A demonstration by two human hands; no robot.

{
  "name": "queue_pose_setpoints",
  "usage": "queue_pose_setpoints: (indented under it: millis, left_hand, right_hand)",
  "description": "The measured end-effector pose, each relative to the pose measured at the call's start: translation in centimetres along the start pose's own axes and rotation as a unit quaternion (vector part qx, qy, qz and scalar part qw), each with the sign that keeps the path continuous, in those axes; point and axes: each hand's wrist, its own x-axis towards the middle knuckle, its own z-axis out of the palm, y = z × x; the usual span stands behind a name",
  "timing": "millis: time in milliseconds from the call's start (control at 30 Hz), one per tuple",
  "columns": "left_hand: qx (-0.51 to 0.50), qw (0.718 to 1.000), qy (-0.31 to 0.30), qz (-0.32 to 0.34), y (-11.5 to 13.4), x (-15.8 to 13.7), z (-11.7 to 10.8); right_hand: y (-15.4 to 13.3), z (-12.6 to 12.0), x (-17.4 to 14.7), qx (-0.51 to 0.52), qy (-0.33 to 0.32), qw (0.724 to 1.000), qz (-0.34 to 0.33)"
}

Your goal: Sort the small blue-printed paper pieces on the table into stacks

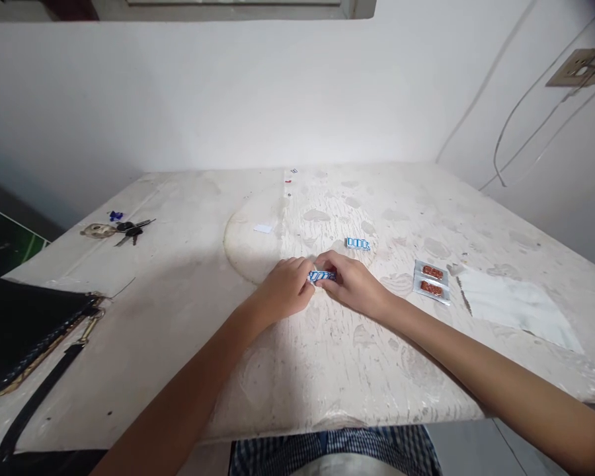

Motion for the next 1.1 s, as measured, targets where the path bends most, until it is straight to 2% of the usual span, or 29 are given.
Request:
queue_pose_setpoints:
  millis: [200,400,633,867,1100]
  left_hand:
    - [-0.023,1.000,-0.015,-0.001,-0.1,0.0,-0.5]
    - [-0.074,0.996,-0.036,-0.025,0.2,-0.1,-1.2]
    - [-0.158,0.982,-0.065,-0.075,0.5,-0.1,-1.6]
    - [-0.198,0.972,-0.070,-0.104,0.6,0.0,-1.9]
    - [-0.199,0.972,-0.043,-0.120,0.5,0.4,-1.7]
  right_hand:
    - [-0.1,-0.9,0.0,-0.026,-0.024,0.999,-0.005]
    - [0.0,-1.9,-0.1,0.019,-0.055,0.998,-0.021]
    - [-0.2,-2.2,0.0,0.039,-0.056,0.998,-0.017]
    - [-0.5,-2.1,0.0,0.040,-0.042,0.998,-0.022]
    - [-0.5,-1.8,0.1,0.038,-0.028,0.999,-0.018]
